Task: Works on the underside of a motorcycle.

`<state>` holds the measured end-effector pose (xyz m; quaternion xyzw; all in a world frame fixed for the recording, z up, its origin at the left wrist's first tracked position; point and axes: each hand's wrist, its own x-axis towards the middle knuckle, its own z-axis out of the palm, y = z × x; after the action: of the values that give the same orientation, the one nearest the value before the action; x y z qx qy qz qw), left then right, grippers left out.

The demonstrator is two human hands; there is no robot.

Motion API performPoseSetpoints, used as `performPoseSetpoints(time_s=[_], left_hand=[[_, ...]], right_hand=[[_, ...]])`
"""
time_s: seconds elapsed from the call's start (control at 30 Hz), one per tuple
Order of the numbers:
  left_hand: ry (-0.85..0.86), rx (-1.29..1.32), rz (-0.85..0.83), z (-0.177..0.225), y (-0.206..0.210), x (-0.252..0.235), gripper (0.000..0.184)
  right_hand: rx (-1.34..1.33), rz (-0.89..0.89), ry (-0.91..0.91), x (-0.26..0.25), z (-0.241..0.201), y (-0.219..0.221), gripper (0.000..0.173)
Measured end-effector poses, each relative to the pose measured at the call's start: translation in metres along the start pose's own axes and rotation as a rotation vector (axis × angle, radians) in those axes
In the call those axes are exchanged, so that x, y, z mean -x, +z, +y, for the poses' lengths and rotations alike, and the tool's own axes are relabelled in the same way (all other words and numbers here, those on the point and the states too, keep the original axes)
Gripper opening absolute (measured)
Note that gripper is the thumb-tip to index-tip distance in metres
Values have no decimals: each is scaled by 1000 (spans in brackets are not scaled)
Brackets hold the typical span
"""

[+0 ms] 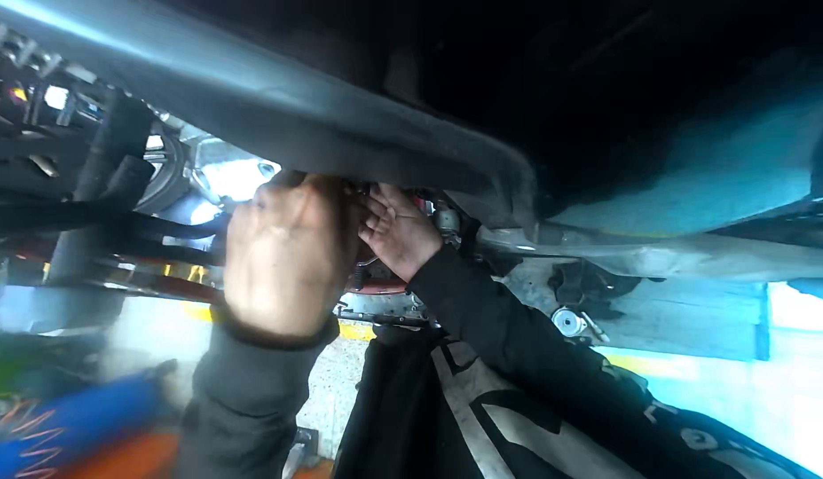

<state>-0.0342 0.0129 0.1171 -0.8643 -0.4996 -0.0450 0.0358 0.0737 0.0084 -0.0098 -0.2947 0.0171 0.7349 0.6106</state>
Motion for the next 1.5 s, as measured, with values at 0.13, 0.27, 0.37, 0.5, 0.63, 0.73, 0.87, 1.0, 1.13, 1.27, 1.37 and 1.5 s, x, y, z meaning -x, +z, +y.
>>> performPoseSetpoints(time_s=[0.13, 0.27, 0.37, 0.5, 0.63, 0.73, 0.87, 1.0, 1.13, 1.27, 1.37, 1.5], left_hand=[[39, -29, 30, 0, -4, -6, 27], [85, -41, 47, 3, -4, -11, 23], [185, -128, 83, 7, -2, -14, 11], [236, -168, 147, 6, 7, -15, 9], [130, -23, 161, 5, 27, 0, 17], [28, 84, 364, 9, 70, 19, 27], [-4, 117, 623, 16, 112, 22, 30], [5, 122, 728, 15, 129, 21, 32], [-19, 120, 724, 17, 131, 23, 31], [-107, 72, 396, 22, 78, 24, 27], [-95, 32, 157, 19, 32, 8, 25], [-157, -67, 50, 28, 28, -4, 32]], right_hand=[[9, -9, -7, -1, 0, 0, 33], [-14, 18, 3, -1, 1, 2, 30], [-6, 4, 6, -1, 0, 2, 34], [-19, 7, 16, 0, -1, 3, 34], [-55, 1, 11, 1, -1, 3, 33], [-88, 16, 8, 0, 2, 3, 30], [-44, -44, -8, -3, 5, -2, 35], [-50, -67, -23, -3, 6, 0, 38], [-80, -10, -26, -4, 8, 2, 35], [-103, -15, -4, -3, 6, 3, 26], [-191, -14, -1, 2, 6, 7, 27], [-202, -74, 8, -1, 12, 3, 29]])
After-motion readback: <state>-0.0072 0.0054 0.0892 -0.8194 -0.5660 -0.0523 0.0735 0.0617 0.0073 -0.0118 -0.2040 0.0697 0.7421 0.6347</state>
